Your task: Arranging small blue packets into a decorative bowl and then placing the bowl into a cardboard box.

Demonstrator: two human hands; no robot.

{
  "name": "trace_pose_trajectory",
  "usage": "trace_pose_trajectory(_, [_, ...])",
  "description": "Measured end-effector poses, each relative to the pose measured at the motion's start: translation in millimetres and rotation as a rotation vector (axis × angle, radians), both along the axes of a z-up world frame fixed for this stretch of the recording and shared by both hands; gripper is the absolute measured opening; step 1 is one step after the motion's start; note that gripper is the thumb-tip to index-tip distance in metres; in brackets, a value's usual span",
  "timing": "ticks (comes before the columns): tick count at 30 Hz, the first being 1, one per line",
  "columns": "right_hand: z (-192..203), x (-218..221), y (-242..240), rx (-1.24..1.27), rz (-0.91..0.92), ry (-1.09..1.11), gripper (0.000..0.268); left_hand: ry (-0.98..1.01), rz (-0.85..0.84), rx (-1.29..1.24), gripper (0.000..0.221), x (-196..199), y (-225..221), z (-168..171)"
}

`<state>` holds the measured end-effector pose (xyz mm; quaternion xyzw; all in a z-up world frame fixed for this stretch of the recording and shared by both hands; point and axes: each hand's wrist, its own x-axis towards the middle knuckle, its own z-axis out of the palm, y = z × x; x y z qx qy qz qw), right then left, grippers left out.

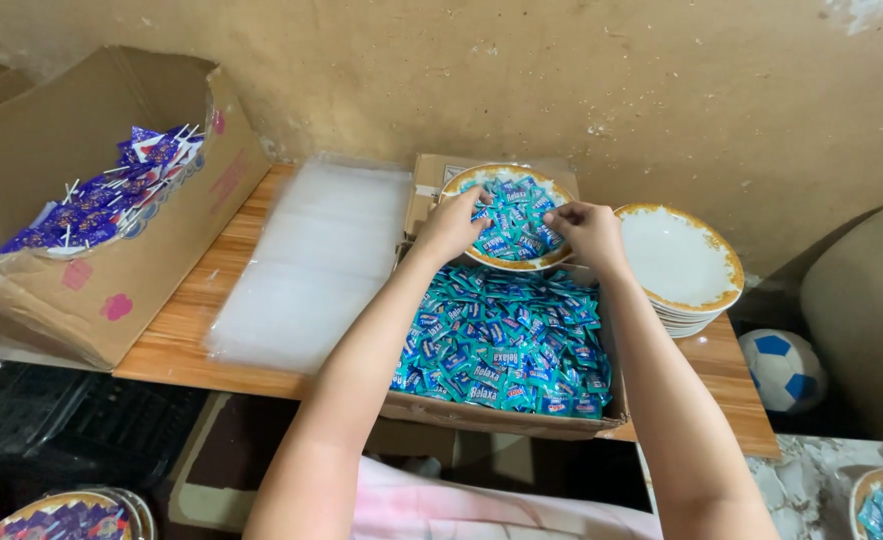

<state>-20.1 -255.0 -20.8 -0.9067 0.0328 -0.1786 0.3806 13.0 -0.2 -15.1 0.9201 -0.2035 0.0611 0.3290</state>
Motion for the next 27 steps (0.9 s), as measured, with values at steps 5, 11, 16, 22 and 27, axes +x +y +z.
trace_pose_trajectory(5, [-8.2, 10.9, -8.9, -0.075, -0.021, -0.019, 0.021, -0.176, 0.111, 0.17, 0.044, -23.7, 3.3, 21.9])
trace_pose_trajectory(11, [37.1, -61.7, 40.2, -0.597, 0.223, 0.132, 0.045, -0.178, 0.087, 0.368, 0.051, -70.6, -10.5, 25.8])
trace_pose_trajectory(16, [62.5, -102.5, 62.8, -0.769, 0.318, 0.458, 0.063, -0.007, -0.069, 0.53, 0.06, -94.0, -14.2, 27.0])
trace_pose_trajectory(22, [55.4, -78.4, 44.6, -0.773, 0.289, 0.486, 0.062, 0.035, -0.128, 0.606, 0.073, -86.4, 0.2, 44.3])
trace_pose_trajectory(27, [46.5, -55.1, 31.8, -0.723, 0.346, 0.421, 0.064, 0.053, -0.178, 0.625, 0.081, -53.2, 10.1, 32.7])
